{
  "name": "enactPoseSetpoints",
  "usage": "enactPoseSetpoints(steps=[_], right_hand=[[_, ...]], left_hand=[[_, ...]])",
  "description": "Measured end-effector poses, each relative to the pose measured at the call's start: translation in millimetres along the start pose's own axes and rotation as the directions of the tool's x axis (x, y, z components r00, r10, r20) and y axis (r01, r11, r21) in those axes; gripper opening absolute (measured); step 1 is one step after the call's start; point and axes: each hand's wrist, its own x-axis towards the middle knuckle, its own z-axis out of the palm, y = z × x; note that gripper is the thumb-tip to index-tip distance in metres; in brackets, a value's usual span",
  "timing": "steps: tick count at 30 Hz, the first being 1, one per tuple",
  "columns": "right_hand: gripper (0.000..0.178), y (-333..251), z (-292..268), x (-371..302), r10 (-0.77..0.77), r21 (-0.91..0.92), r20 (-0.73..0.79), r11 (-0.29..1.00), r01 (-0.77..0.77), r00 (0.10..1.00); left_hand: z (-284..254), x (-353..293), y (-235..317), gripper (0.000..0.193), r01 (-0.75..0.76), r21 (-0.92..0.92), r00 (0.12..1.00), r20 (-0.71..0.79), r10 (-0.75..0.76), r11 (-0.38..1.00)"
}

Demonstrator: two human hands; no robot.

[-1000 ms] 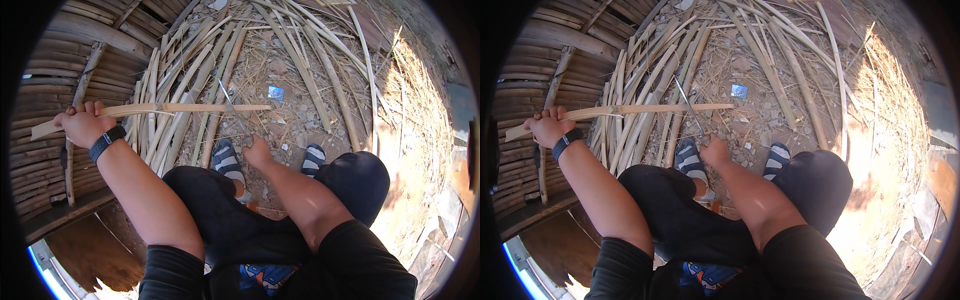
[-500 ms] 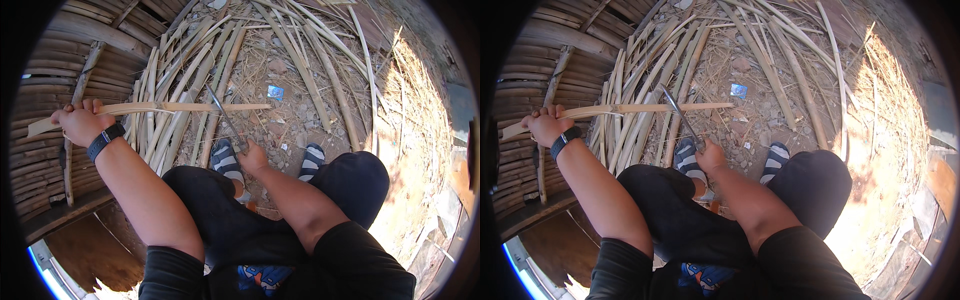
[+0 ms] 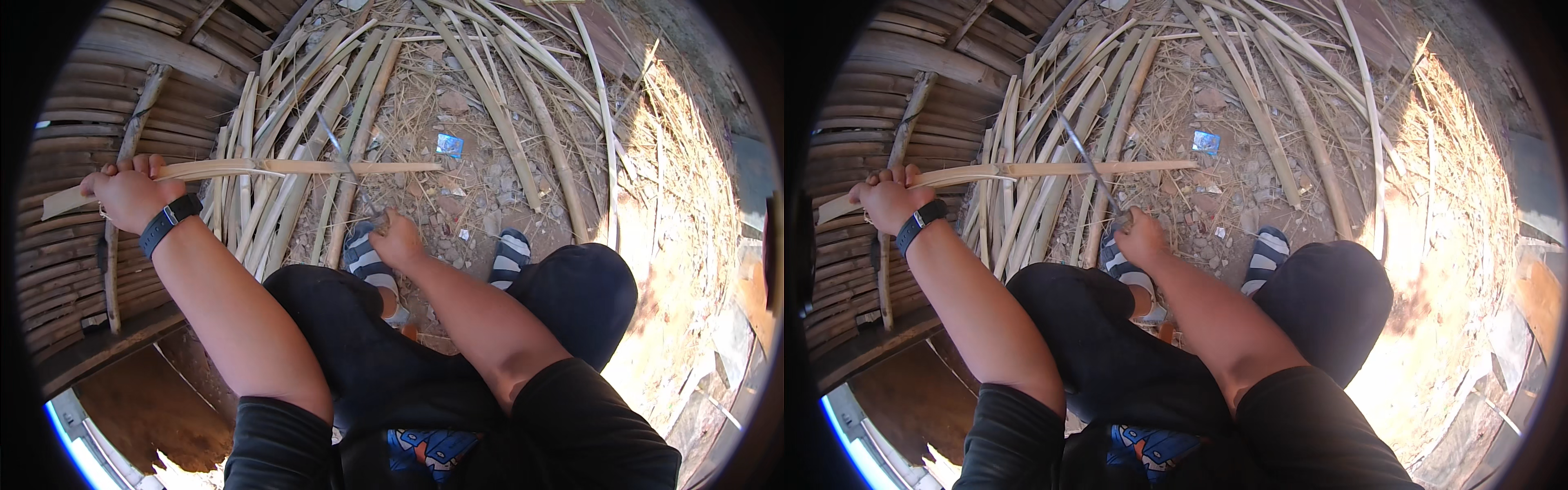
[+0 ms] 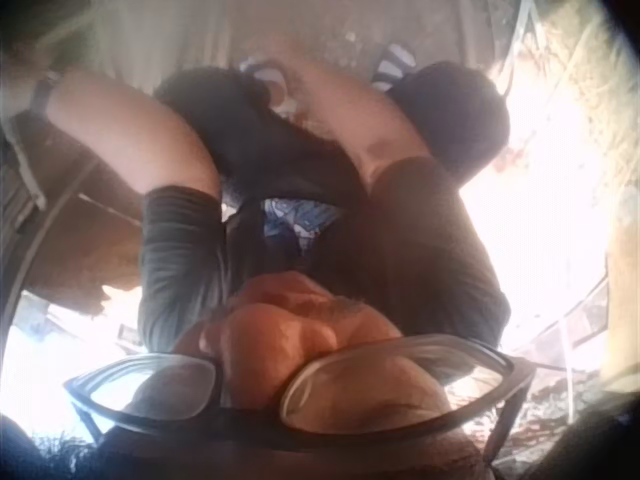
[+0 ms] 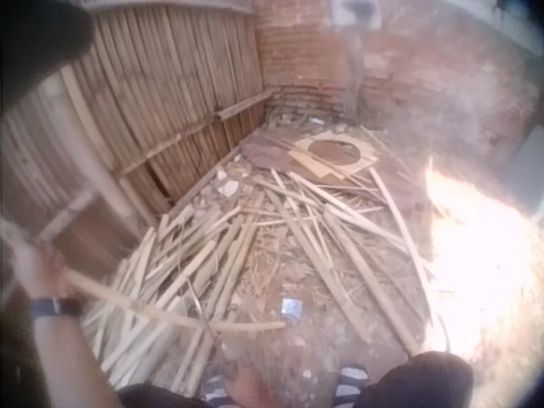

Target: The person sits on the ground and uses a machete to split long bamboo strips into thinner pieces. They repeatedly hold a strip with one hand and strike it with the machete in the other, then drop the split pieces onto a pile on the floor.

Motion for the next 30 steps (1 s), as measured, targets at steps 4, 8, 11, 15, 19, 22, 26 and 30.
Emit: enactPoseSetpoints(steps=[4,8,11,15,19,22,26,30], right_hand=[[0.052,59,-4,22,0.104,0.103,-0.071,0.99,-0.096,0.992],[0.057,6,-1,-6,0.069,0.126,-0.146,0.991,-0.051,0.987],[0.058,-52,-15,-24,-0.123,0.138,0.087,0.984,0.11,0.989],[0.057,3,0,-8,-0.054,-0.012,-0.033,0.998,0.054,0.998],[0.038,111,8,25,0.139,0.057,-0.171,0.99,-0.132,0.975],[0.031,102,19,36,0.26,0.311,-0.168,0.929,-0.199,0.951],[0.027,34,4,17,0.316,0.662,-0.051,0.721,-0.205,0.947],[0.02,-60,-53,2,0.152,0.884,-0.018,0.464,-0.055,0.988]], left_hand=[[2,1,3,0.048,0.054,-0.045,0.999,-0.005,-0.054,0.998],[11,-8,6,0.048,0.03,-0.037,0.999,-0.023,-0.031,0.999],[12,-14,8,0.048,0.023,-0.032,0.999,-0.027,-0.024,0.999],[4,-11,7,0.048,0.04,-0.029,0.999,-0.028,-0.04,0.999],[0,-4,5,0.048,0.046,-0.058,0.999,-0.011,-0.047,0.997],[12,-12,9,0.047,0.064,-0.064,0.997,-0.042,-0.067,0.996],[3,-8,25,0.046,0.054,-0.178,0.999,0.009,-0.053,0.983],[-21,14,41,0.044,0.08,-0.307,0.996,-0.009,-0.087,0.948]])
